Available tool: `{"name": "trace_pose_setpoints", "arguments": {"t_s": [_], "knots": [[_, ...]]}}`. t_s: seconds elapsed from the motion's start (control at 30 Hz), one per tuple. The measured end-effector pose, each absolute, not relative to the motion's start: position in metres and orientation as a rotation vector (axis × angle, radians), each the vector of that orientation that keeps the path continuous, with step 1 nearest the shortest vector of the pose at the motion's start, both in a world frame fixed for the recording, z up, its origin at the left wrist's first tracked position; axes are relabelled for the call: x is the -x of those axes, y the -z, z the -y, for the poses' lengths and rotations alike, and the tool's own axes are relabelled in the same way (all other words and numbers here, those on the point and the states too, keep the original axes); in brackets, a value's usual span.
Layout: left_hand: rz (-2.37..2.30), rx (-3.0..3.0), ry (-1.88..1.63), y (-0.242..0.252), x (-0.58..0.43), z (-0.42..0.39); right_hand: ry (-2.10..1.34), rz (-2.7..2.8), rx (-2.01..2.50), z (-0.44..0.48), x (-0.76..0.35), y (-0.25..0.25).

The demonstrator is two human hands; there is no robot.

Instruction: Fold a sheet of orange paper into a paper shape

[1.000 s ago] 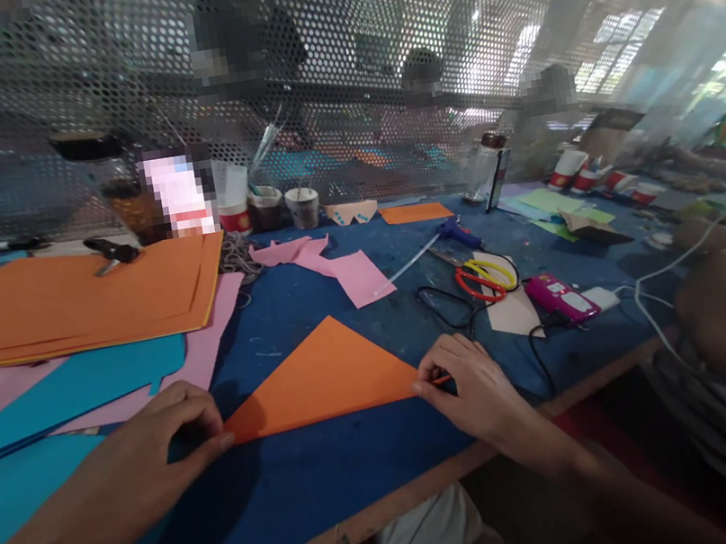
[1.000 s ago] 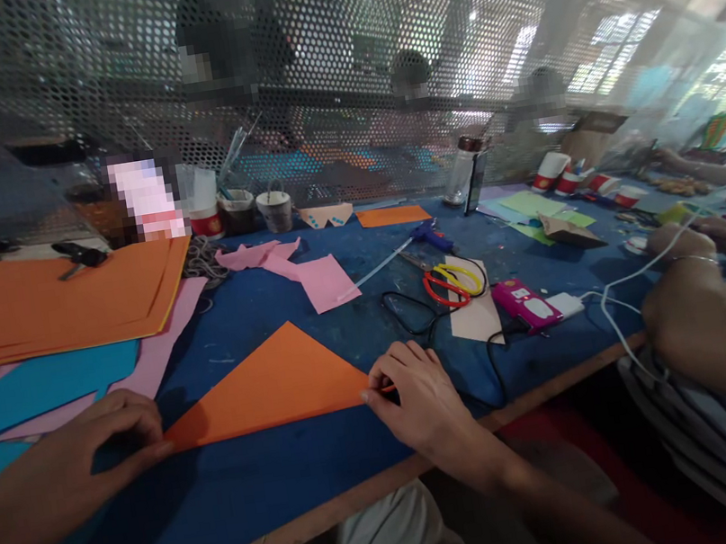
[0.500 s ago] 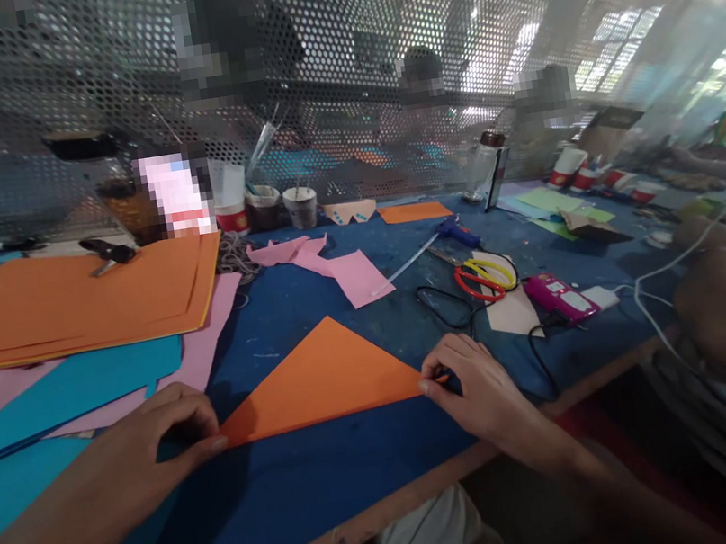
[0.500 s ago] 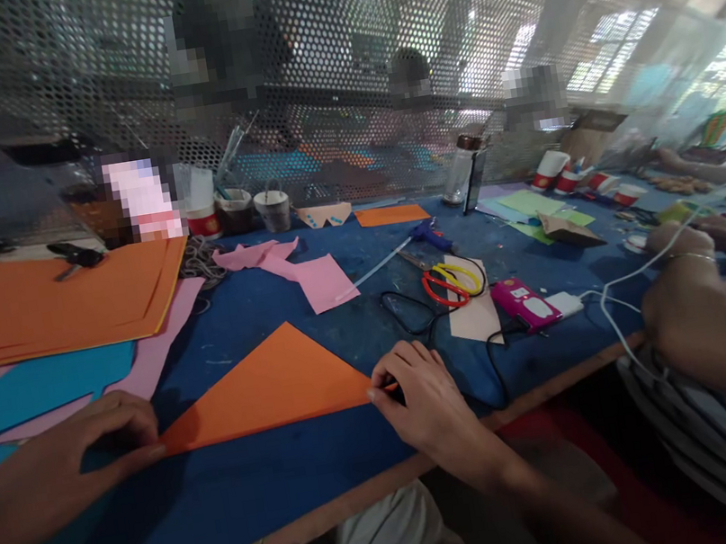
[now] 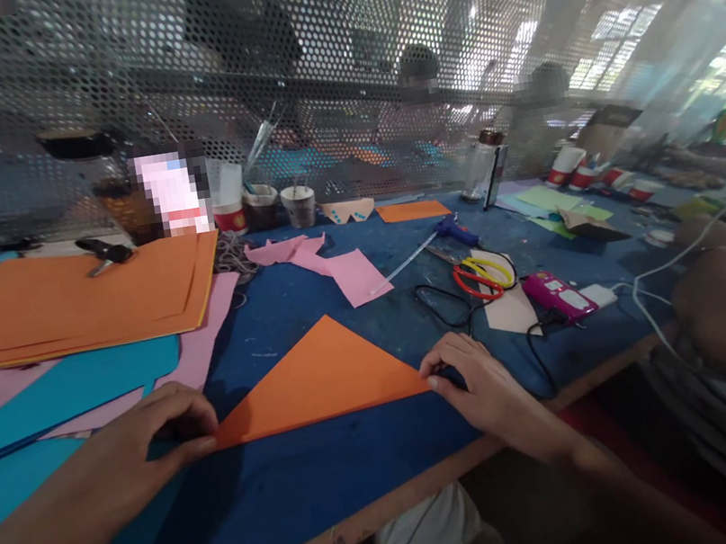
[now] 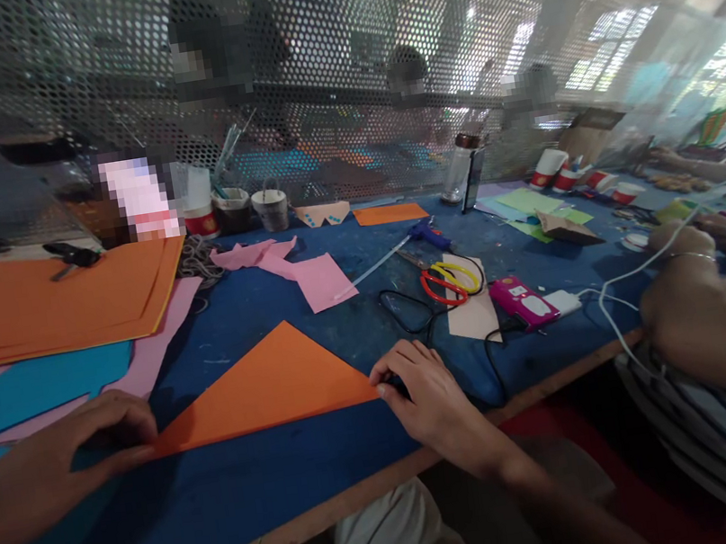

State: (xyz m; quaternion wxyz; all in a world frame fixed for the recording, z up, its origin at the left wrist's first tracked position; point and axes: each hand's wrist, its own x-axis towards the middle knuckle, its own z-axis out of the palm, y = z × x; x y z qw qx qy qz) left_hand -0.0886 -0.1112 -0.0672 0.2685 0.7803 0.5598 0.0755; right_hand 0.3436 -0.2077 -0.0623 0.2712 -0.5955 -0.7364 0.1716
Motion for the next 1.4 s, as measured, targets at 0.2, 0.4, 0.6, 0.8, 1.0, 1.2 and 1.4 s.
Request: {"name": "trace_pose_setpoints", "arguments": {"t_s": [0.2, 0.4, 0.6, 0.8, 1.0, 1.2, 1.4], "knots": [[-1.438, -2.114, -0.221, 0.068, 0.095, 0.109, -0.501, 2.001, 1.565, 0.206, -0.348, 0.061], [-1.401, -2.158, -0.303, 0.067, 0.095, 0.115, -0.34, 1.98, 1.586, 0.211, -0.339, 0.06], [-1.393, -2.19, -0.284, 0.065, 0.091, 0.111, -0.136, 2.114, 1.465, 0.221, -0.296, 0.04], [-1.399, -2.202, -0.312, 0.06, 0.087, 0.118, -0.22, 2.292, 1.493, 0.198, -0.273, 0.042], [-1.464, -2.334, -0.353, 0.048, 0.059, 0.132, -0.298, 2.23, 1.559, 0.189, -0.271, 0.042], [-1.42, -2.579, -0.553, 0.049, 0.018, 0.15, -0.3, 2.203, 1.598, 0.189, -0.266, 0.041], [-1.294, -2.382, -0.425, 0.054, -0.003, 0.146, -0.296, 2.194, 1.585, 0.188, -0.266, 0.043]]}}
